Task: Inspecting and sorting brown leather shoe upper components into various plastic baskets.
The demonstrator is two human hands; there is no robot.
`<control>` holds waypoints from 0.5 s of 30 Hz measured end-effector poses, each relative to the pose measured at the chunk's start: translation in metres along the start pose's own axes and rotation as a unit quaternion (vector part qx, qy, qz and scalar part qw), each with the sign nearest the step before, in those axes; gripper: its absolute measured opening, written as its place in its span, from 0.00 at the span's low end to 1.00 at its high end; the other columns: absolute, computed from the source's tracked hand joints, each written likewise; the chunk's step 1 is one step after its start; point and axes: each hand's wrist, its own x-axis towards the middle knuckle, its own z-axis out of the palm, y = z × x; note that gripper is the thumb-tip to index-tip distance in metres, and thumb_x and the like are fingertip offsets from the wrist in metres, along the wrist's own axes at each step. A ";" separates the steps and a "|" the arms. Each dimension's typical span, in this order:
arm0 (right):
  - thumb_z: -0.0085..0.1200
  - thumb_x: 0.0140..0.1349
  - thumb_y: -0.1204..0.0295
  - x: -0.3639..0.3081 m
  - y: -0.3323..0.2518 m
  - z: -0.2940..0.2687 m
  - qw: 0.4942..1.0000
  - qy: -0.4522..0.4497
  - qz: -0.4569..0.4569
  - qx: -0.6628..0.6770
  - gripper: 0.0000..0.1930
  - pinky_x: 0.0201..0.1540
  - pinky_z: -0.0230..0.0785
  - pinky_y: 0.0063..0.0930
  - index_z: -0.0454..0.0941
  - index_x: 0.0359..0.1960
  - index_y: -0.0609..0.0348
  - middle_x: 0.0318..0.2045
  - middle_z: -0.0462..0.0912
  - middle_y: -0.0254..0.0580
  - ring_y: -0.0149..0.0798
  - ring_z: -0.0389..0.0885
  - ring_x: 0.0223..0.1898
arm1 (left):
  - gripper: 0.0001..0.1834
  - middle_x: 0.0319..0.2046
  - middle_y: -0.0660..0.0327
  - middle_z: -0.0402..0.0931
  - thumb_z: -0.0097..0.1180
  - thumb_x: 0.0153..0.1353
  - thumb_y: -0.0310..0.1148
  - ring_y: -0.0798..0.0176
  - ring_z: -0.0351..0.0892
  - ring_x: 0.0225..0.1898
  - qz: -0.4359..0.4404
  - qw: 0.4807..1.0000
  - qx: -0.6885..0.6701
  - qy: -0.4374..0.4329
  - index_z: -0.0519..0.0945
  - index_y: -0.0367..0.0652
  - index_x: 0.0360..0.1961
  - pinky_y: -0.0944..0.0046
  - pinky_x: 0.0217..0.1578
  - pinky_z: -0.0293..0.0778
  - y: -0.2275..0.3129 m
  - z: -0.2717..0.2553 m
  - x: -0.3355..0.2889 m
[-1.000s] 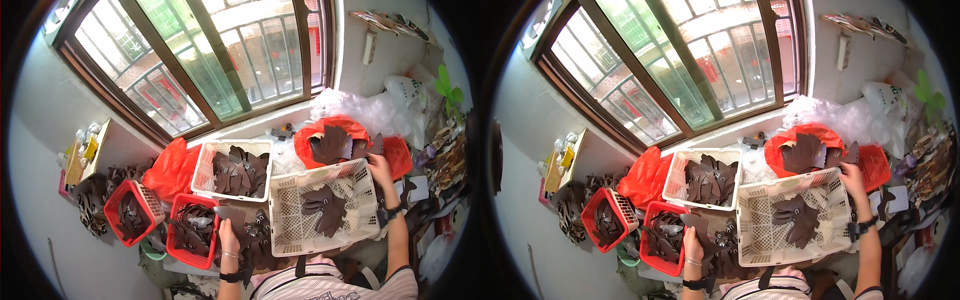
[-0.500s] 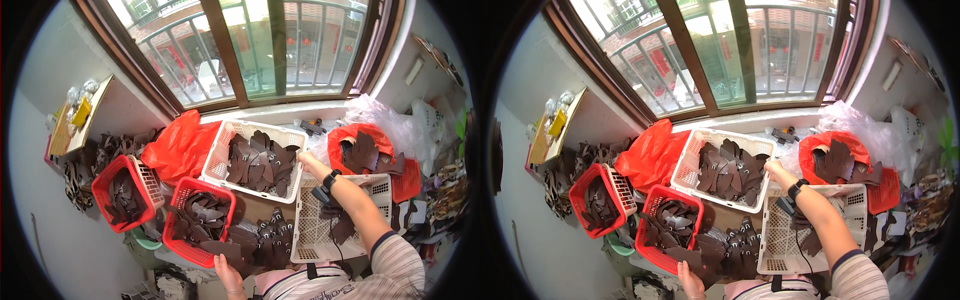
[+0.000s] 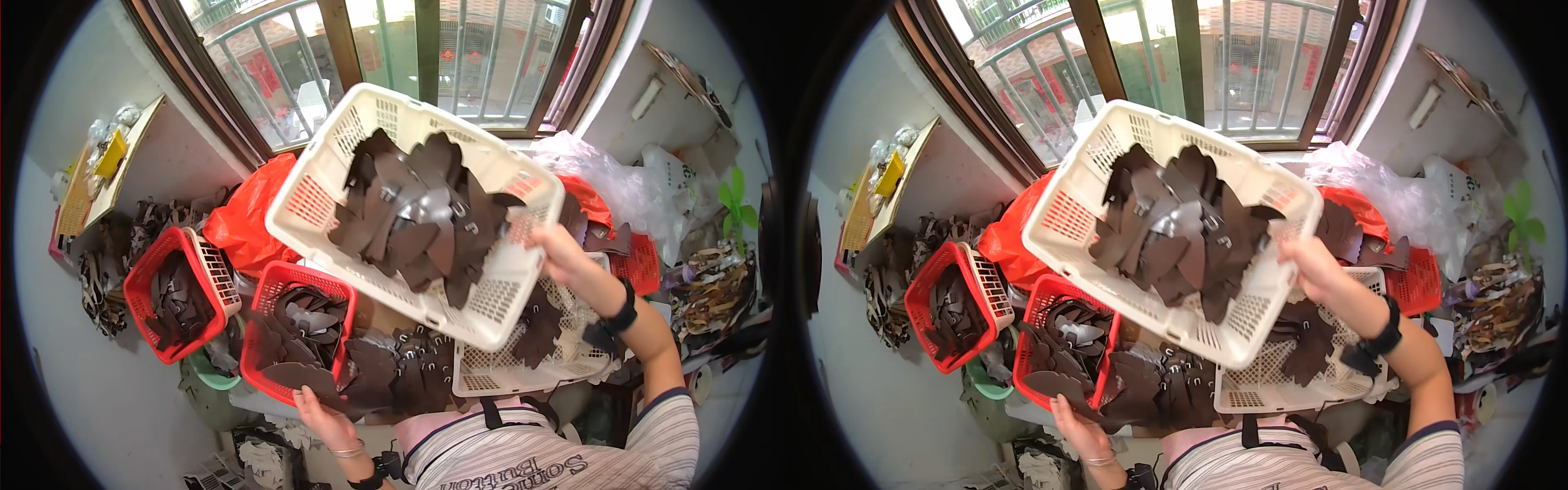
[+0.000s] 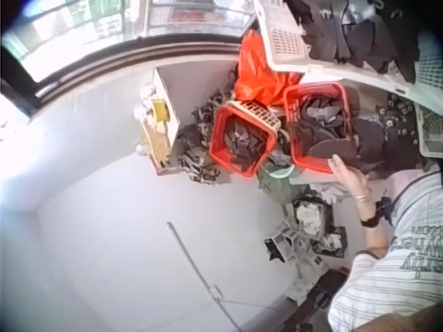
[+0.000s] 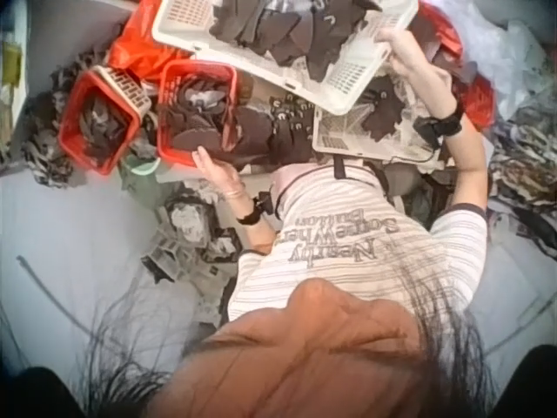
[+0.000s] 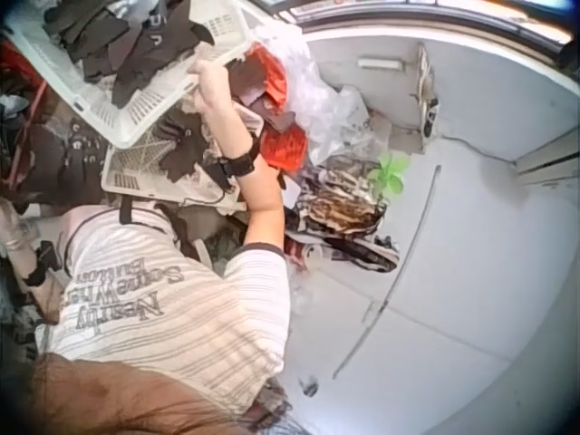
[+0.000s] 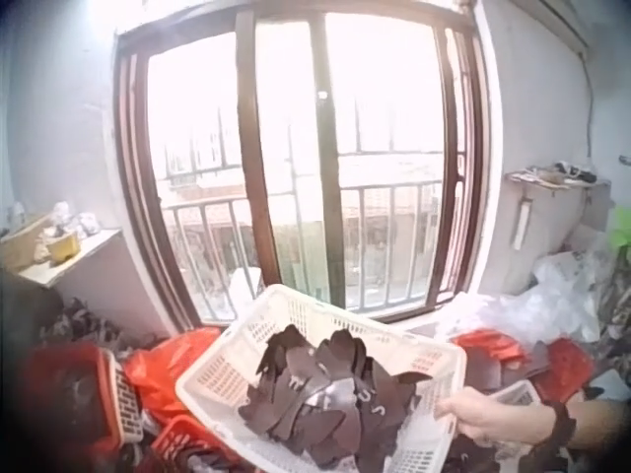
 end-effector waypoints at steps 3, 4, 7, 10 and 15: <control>0.49 0.50 0.83 -0.061 0.035 -0.022 0.998 0.054 0.018 0.011 0.11 0.33 0.80 0.41 0.70 0.37 0.64 0.32 0.75 0.42 0.42 0.80 0.32 | 0.17 0.49 0.59 0.74 0.46 0.70 0.33 0.66 0.74 0.47 0.059 0.998 0.002 0.029 0.69 0.37 0.57 0.65 0.47 0.71 0.005 -0.008 -0.002; 0.50 0.51 0.82 -0.074 0.053 -0.038 0.996 0.078 0.043 0.009 0.09 0.31 0.80 0.40 0.70 0.35 0.63 0.32 0.75 0.41 0.41 0.80 0.31 | 0.17 0.49 0.59 0.74 0.46 0.70 0.33 0.66 0.74 0.47 0.058 0.998 0.002 0.022 0.69 0.37 0.57 0.65 0.47 0.71 0.007 -0.004 -0.005; 0.51 0.53 0.82 -0.117 0.100 -0.042 0.979 0.153 0.096 0.097 0.07 0.27 0.79 0.39 0.70 0.34 0.62 0.30 0.75 0.41 0.41 0.80 0.29 | 0.15 0.47 0.60 0.75 0.46 0.70 0.33 0.66 0.75 0.46 0.048 0.999 -0.002 -0.004 0.69 0.37 0.55 0.66 0.47 0.72 0.013 0.015 -0.021; 0.52 0.54 0.81 -0.151 0.144 -0.038 0.969 0.161 0.067 0.175 0.09 0.34 0.79 0.40 0.69 0.37 0.63 0.33 0.75 0.43 0.42 0.80 0.32 | 0.12 0.45 0.61 0.75 0.46 0.70 0.34 0.66 0.76 0.44 0.030 0.999 0.012 -0.042 0.70 0.41 0.51 0.62 0.44 0.74 0.011 0.025 -0.042; 0.49 0.63 0.80 -0.193 0.165 -0.047 0.944 0.132 0.117 0.278 0.08 0.49 0.77 0.39 0.69 0.43 0.66 0.43 0.76 0.47 0.44 0.79 0.46 | 0.10 0.43 0.60 0.75 0.46 0.71 0.36 0.62 0.77 0.41 -0.005 0.998 0.013 -0.059 0.69 0.44 0.49 0.55 0.36 0.78 0.006 0.029 -0.062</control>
